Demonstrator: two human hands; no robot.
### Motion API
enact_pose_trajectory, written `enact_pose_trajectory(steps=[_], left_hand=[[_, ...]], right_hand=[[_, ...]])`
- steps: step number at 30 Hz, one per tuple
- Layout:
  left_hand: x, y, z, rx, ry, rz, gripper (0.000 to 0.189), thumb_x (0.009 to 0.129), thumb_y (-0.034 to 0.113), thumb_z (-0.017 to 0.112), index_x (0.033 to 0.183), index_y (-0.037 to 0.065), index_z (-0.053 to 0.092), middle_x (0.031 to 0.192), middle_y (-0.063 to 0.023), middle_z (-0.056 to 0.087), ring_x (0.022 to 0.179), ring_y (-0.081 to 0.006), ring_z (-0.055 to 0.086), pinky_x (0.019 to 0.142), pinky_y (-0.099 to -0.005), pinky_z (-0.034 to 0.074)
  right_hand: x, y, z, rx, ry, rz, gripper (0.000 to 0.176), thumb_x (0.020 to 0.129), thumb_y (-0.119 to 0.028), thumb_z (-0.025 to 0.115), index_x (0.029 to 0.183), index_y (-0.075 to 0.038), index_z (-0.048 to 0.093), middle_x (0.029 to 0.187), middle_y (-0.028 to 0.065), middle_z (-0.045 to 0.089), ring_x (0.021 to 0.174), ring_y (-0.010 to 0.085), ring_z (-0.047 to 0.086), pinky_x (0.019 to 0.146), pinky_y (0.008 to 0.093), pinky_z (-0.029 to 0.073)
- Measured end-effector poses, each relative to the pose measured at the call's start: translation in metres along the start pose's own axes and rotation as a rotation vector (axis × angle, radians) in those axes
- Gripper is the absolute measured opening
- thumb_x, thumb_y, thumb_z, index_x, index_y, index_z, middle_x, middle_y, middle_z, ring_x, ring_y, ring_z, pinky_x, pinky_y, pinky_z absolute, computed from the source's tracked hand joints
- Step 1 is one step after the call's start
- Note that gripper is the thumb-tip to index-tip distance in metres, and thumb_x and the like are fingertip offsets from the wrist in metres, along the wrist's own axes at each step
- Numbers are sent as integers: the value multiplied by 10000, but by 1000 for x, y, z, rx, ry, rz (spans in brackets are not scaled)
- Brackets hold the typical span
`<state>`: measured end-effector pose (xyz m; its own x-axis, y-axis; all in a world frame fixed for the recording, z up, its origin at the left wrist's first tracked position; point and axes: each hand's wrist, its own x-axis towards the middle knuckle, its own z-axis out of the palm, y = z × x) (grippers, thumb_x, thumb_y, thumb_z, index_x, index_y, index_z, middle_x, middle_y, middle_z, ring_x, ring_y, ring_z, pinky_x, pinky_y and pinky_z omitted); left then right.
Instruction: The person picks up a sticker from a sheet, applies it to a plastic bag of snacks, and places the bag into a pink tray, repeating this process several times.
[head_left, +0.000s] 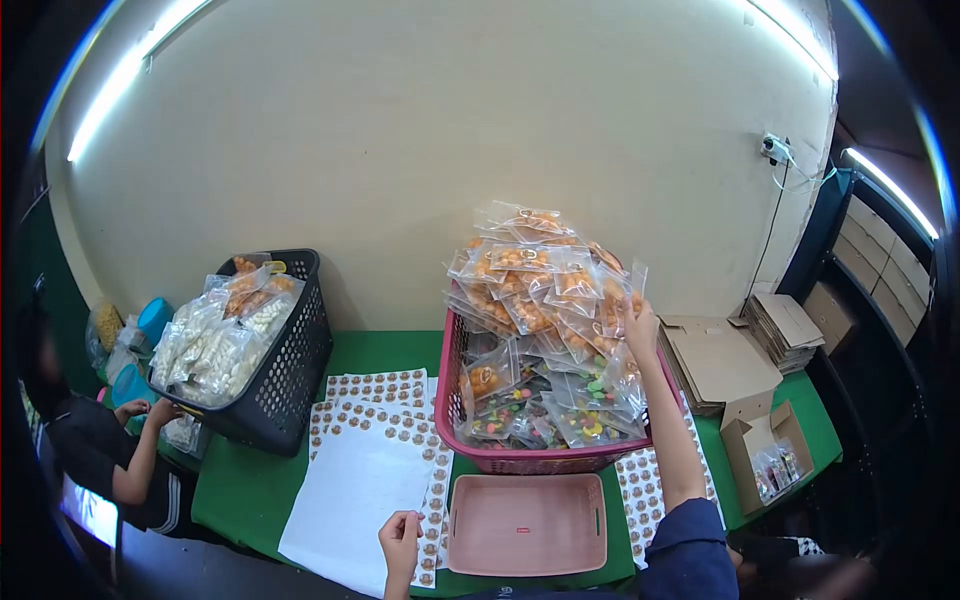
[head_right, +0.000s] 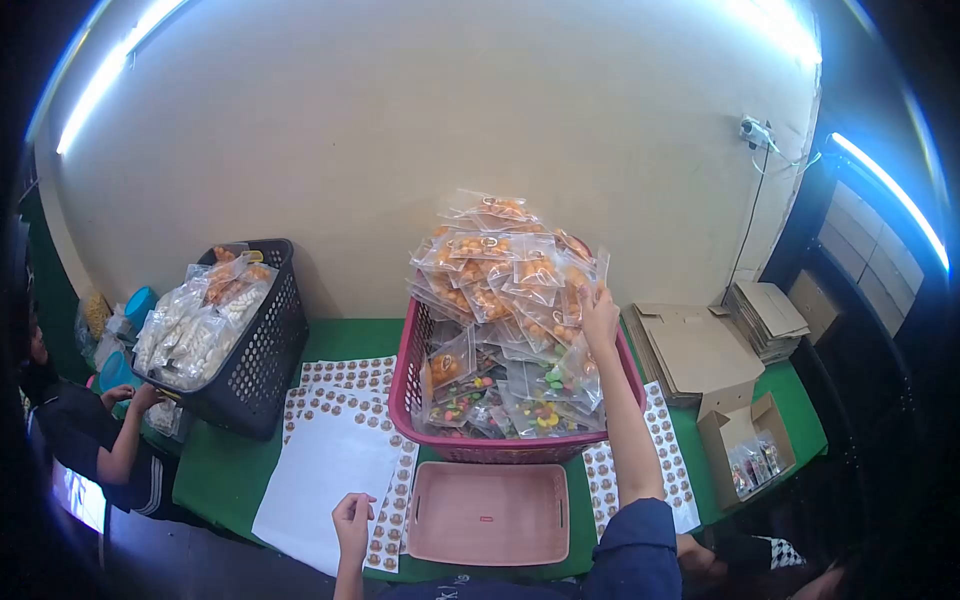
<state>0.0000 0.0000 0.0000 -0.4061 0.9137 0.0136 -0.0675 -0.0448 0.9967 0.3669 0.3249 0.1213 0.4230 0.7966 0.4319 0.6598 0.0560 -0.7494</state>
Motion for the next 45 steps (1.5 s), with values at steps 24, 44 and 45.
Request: enact_pose_trajectory(steps=[24, 44, 45], left_hand=[[10, -2, -31, 186, -83, 4, 161, 817, 134, 535, 775, -6, 601, 561, -13, 538, 528, -47, 496, 500, -194, 406], [99, 4, -273, 267, 77, 91, 136, 808, 126, 536, 781, 16, 611, 597, -33, 578, 537, -66, 541, 510, -199, 418], [102, 7, -289, 278, 86, 81, 136, 807, 127, 536, 780, 17, 611, 597, -33, 578, 537, -66, 541, 511, -199, 418]], right_hand=[[-251, -125, 21, 785, -797, -86, 271, 833, -123, 513, 585, -17, 477, 522, 2, 501, 491, 46, 460, 466, 184, 357], [-381, -251, 219, 896, -815, 244, 311, 866, -257, 461, 644, -43, 494, 573, 38, 523, 502, 102, 497, 488, 214, 409], [-393, -259, 225, 879, -820, 266, 312, 867, -260, 460, 647, -42, 497, 579, 42, 532, 503, 102, 500, 489, 213, 410]])
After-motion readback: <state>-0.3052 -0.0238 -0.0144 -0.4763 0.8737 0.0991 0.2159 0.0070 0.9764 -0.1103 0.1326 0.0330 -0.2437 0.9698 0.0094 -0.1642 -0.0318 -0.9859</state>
